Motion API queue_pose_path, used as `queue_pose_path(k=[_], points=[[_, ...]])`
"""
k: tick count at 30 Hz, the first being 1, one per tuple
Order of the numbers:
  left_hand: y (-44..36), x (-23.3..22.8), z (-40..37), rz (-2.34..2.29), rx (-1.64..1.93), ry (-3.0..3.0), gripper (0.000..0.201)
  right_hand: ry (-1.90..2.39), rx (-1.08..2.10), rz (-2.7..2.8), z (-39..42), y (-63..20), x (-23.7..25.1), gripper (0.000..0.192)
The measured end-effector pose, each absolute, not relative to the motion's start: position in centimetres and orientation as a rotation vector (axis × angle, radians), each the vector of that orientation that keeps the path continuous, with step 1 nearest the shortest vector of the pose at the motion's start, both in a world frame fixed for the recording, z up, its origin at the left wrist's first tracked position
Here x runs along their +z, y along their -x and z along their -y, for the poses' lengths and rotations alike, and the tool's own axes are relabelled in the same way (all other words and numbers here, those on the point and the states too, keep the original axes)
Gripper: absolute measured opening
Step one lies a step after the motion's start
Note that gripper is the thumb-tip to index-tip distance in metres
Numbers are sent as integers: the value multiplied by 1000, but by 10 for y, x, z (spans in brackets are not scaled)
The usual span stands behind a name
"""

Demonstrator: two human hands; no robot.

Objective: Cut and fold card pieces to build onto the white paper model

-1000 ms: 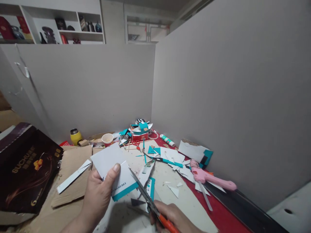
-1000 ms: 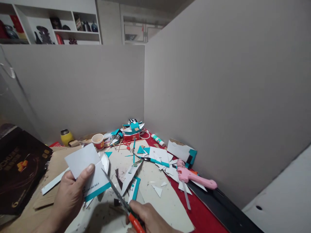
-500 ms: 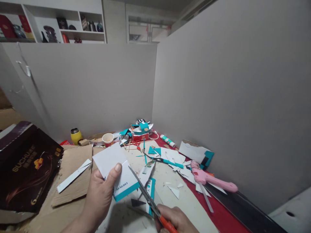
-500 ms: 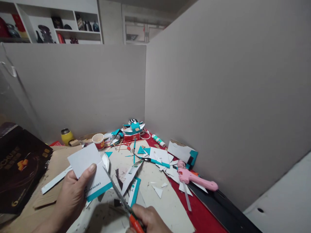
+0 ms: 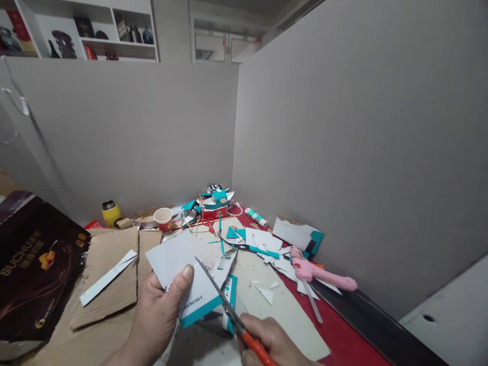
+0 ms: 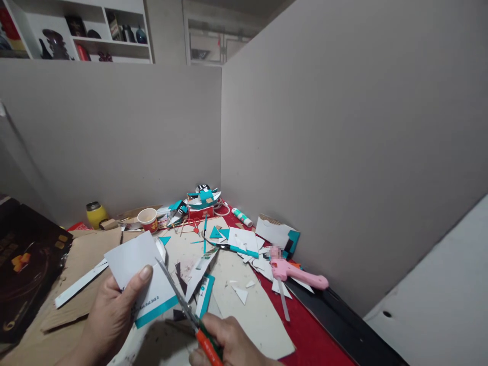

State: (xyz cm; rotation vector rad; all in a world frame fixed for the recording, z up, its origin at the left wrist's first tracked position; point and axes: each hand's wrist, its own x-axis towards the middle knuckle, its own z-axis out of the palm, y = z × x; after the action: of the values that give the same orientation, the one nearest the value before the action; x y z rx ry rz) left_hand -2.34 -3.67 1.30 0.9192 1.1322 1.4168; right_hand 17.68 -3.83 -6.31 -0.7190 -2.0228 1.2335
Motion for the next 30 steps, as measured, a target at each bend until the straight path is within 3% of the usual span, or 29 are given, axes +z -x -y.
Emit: queue_pose_path(k=[30], points=[[-8, -2, 60, -1084, 1214, -989, 41, 646, 1266, 1910, 40, -175, -55, 63]])
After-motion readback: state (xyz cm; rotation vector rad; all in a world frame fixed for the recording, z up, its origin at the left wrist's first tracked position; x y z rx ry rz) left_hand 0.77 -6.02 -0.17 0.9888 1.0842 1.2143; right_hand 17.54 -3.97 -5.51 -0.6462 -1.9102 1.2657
